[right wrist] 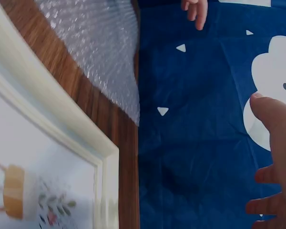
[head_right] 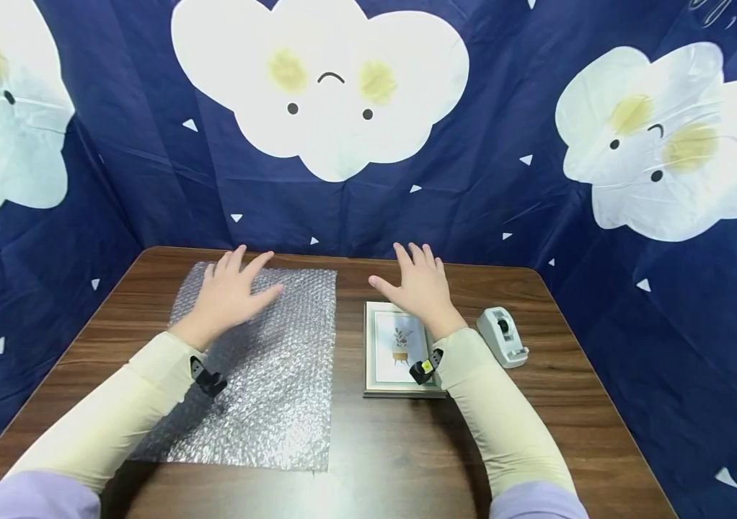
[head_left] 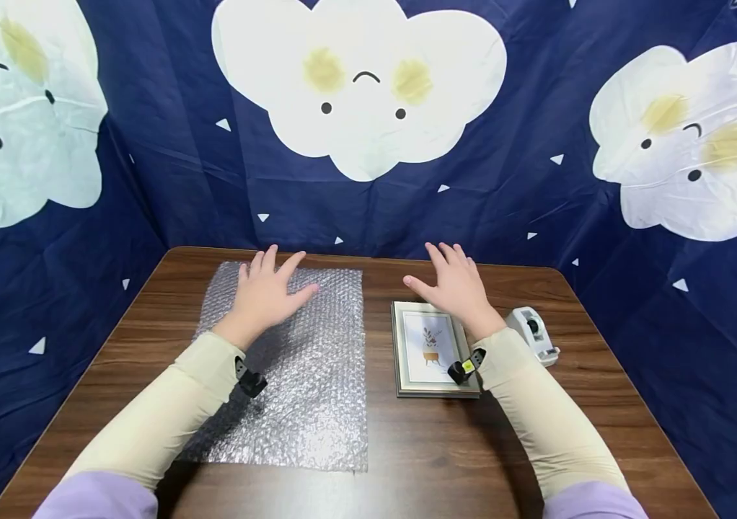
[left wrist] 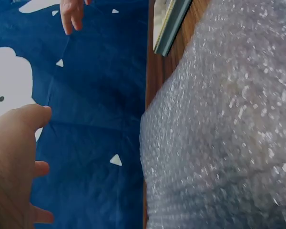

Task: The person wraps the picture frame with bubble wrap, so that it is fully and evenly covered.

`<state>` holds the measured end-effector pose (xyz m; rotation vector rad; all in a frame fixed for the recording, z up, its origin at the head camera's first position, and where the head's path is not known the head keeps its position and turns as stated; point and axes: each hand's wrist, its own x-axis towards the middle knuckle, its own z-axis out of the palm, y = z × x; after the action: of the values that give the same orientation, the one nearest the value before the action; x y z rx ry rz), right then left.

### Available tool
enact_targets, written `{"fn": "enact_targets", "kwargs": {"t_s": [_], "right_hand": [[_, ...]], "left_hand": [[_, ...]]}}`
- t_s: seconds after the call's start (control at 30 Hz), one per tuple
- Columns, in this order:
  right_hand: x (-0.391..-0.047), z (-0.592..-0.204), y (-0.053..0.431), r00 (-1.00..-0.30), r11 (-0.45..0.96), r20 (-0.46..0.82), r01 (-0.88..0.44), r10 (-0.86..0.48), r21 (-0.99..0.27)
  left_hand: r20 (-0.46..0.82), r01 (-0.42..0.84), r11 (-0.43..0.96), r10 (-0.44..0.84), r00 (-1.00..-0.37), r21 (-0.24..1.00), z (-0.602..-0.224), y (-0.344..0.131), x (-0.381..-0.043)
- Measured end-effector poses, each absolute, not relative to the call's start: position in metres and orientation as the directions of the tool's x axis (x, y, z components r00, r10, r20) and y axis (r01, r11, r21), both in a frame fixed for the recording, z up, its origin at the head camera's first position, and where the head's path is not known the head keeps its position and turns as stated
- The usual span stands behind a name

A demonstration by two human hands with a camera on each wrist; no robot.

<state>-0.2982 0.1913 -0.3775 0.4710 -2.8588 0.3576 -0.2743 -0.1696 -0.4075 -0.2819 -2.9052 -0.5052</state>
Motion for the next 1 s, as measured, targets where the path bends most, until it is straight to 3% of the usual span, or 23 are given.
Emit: {"fn": "enact_targets", "kwargs": {"t_s": [0.6,1.0], "right_hand": [[-0.284,-0.402,0.159,-0.897,0.848,0.282,-0.423,-0.341,-0.320],[-0.261,-0.427,0.130,-0.879,0.797,0.248,-0.475,-0.408,-0.372]], "left_hand": [[0.260,0.235,0.900,0.143,-0.955,0.366,-0.425,-0.210,-0.256],[0.173,0.176,0.899,0.115,-0.978,0.400,-0.447,-0.231,-0.254]]}}
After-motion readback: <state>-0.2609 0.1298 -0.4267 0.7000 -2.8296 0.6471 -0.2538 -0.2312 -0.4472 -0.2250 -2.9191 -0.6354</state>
